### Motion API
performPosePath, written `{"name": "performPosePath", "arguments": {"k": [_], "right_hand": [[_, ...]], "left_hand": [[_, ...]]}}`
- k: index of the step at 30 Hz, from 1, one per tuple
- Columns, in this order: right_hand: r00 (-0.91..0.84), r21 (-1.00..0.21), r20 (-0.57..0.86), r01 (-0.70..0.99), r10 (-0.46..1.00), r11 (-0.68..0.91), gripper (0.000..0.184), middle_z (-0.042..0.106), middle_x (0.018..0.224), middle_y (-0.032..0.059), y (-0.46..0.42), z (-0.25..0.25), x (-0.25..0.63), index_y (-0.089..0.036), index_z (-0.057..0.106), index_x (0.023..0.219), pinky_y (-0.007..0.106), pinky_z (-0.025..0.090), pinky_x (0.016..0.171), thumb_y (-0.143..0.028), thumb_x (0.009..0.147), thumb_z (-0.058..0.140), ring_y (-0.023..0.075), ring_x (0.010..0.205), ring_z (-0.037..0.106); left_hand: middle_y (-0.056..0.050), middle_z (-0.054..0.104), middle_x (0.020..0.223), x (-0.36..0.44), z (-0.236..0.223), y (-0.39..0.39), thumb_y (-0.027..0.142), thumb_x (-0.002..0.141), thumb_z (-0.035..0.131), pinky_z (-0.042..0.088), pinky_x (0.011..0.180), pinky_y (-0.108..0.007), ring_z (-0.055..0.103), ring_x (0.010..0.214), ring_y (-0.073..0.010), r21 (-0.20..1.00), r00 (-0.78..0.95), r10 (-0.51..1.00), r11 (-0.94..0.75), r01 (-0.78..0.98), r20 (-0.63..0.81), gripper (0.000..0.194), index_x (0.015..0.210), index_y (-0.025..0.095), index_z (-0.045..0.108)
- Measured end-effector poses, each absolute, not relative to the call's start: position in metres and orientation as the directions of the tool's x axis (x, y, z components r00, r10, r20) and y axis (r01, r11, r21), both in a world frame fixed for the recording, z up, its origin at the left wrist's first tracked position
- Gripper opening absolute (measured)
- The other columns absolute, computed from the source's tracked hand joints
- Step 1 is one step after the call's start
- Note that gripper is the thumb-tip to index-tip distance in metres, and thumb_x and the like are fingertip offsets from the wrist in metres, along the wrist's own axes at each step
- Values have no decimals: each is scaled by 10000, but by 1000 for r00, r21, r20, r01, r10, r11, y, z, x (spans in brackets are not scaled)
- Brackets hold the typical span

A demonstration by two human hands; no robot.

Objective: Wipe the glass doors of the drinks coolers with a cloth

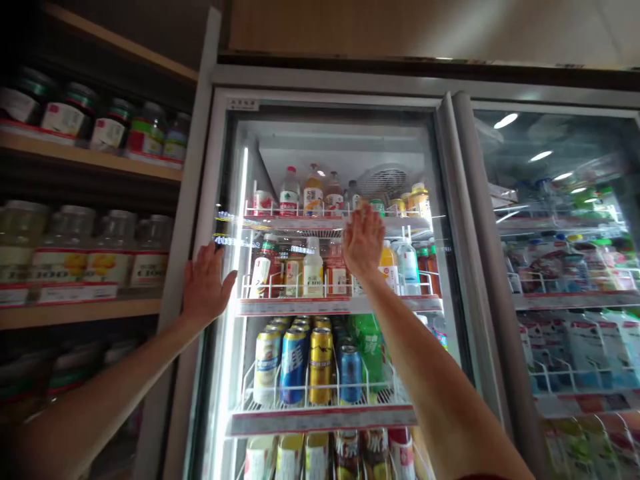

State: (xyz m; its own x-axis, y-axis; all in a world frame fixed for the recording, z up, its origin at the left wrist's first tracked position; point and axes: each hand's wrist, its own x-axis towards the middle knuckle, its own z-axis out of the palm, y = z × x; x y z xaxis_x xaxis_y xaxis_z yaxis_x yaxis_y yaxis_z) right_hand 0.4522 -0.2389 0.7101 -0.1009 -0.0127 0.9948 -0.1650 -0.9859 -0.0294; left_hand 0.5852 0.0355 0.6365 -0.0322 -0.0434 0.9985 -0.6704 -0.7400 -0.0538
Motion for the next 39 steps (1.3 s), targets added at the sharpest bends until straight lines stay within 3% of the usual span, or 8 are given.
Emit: {"name": "performPosePath", "arguments": {"k": [3, 10, 12, 18, 26, 29, 35, 39], "right_hand": [[-166, -83, 984, -102, -65, -991, 514, 222, 1470, 143, -227, 719, 462, -106, 295, 1377, 559, 176, 1080, -282, 895, 265, 289, 1373, 112], [197, 459, 872, -8, 449, -888, 475, 258, 1475, 23, -102, 670, 515, -189, 345, 1355, 433, 153, 1134, -268, 886, 342, 241, 1378, 119], [214, 469, 865, -17, 455, -883, 486, 274, 1469, 23, -111, 675, 511, -213, 313, 1367, 449, 160, 1125, -272, 886, 349, 230, 1370, 161], [-9, 133, 991, -77, 134, -988, 558, 194, 1486, 117, -137, 715, 502, -98, 261, 1384, 505, 165, 1106, -255, 858, 361, 289, 1371, 127], [211, 569, 797, 51, 565, -821, 438, 335, 1439, 9, -64, 654, 525, -174, 347, 1339, 443, 226, 1097, -276, 917, 292, 241, 1347, 204], [196, 443, 883, -45, 427, -895, 438, 339, 1436, 31, -117, 654, 502, -183, 353, 1342, 460, 210, 1097, -257, 915, 284, 230, 1338, 234], [-171, -227, 967, -229, -191, -946, 490, 313, 1435, 131, -233, 664, 455, -117, 366, 1341, 529, 217, 1058, -259, 873, 343, 295, 1336, 225], [64, 179, 983, -174, 170, -968, 481, 266, 1466, 45, -179, 632, 475, -255, 383, 1334, 500, 207, 1076, -301, 858, 432, 277, 1363, 147]], "left_hand": [[-131, 248, 1460, 590, 639, 49, 410, 870, 318, 150, 1082, -504, 177, 1365, -260, -69, -10, -83, -736, -673, 996, 560, 1368, 156, 291], [-139, 279, 1448, 594, 643, 57, 410, 884, 289, 191, 1084, -455, 208, 1358, -233, -54, -40, -36, -657, -752, 999, 544, 1364, 154, 293], [-144, 294, 1440, 593, 644, 61, 416, 885, 284, 191, 1086, -453, 223, 1353, -235, -56, -51, -27, -647, -760, 998, 539, 1353, 150, 312], [-143, 303, 1436, 588, 638, 76, 417, 893, 280, 208, 1083, -446, 219, 1354, -228, -80, -78, -32, -655, -751, 996, 522, 1340, 150, 326], [-171, 309, 1426, 585, 643, 55, 438, 897, 245, 214, 1077, -444, 244, 1344, -232, -73, -123, 38, -619, -782, 992, 546, 1332, 120, 335], [-163, 297, 1434, 584, 637, 42, 444, 891, 262, 203, 1077, -459, 234, 1348, -244, -47, -80, 25, -625, -779, 996, 555, 1343, 128, 329], [-171, 238, 1456, 579, 613, 15, 462, 876, 309, 87, 1094, -506, 152, 1368, -277, -31, -24, -20, -714, -699, 1000, 606, 1374, 118, 279], [-164, 196, 1471, 578, 610, 9, 465, 870, 336, 66, 1100, -498, 124, 1374, -278, -29, -28, -14, -727, -686, 1000, 635, 1391, 117, 240]]}}
